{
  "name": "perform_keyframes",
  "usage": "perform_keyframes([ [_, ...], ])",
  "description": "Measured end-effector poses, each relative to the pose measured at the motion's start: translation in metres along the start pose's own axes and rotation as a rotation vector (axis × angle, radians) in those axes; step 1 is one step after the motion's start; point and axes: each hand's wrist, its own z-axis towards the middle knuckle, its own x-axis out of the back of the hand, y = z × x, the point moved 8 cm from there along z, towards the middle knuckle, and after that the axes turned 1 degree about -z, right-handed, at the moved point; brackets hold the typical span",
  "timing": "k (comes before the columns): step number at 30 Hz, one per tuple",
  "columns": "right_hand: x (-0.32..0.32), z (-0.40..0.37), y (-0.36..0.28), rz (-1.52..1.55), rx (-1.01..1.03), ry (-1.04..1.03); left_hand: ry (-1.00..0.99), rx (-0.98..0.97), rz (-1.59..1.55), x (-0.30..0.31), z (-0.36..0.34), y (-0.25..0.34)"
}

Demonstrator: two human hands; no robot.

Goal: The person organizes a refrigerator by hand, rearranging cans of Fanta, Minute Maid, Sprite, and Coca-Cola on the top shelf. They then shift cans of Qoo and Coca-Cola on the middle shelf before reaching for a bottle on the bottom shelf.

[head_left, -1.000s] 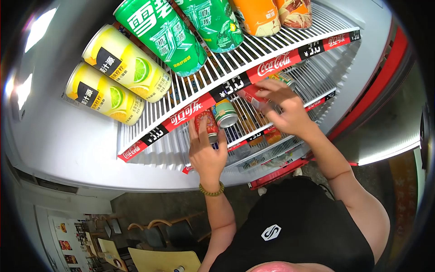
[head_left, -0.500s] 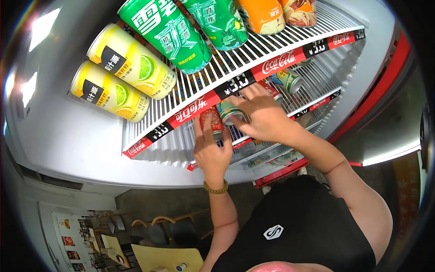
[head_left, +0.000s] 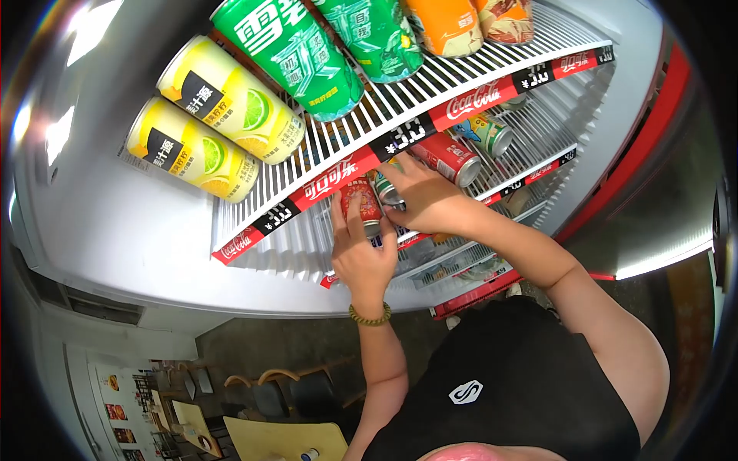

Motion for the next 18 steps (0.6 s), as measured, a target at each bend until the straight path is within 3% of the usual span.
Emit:
perform_keyframes([
  [2,0.001,0.002,-0.004,-0.047,0.023,0.034,0.006,0.002,0.039,0.000,-0.001,-0.001],
  [6,0.004,0.011,-0.003,-0.207,-0.027,-0.171,0.010,-0.019,0.033,-0.002,0.002,0.005],
  [8,0.006,0.012,0.001,-0.153,0.030,-0.115,-0.005,0.034,0.065,-0.001,-0.002,-0.003],
  [9,0.028,0.012,-0.013,-0.160,0.106,0.035,0.008,0.015,0.075,0.000,-0.002,-0.002],
  [10,0.043,0.009,-0.002,0.003,-0.066,-0.053,0.007,0.023,0.077,0.000,-0.002,-0.003],
  [12,0.076,0.003,-0.002,0.071,-0.093,-0.121,0.004,0.046,0.055,0.000,-0.003,-0.004],
  [14,0.101,-0.008,0.006,-0.015,0.048,0.046,0.014,0.047,0.059,0.001,-0.001,-0.003],
  [16,0.117,-0.021,0.011,-0.034,-0.007,0.086,0.018,0.053,0.069,0.000,-0.004,-0.005],
  [18,0.134,-0.034,0.031,-0.092,-0.089,0.254,0.041,0.040,0.050,0.000,-0.004,-0.006],
])
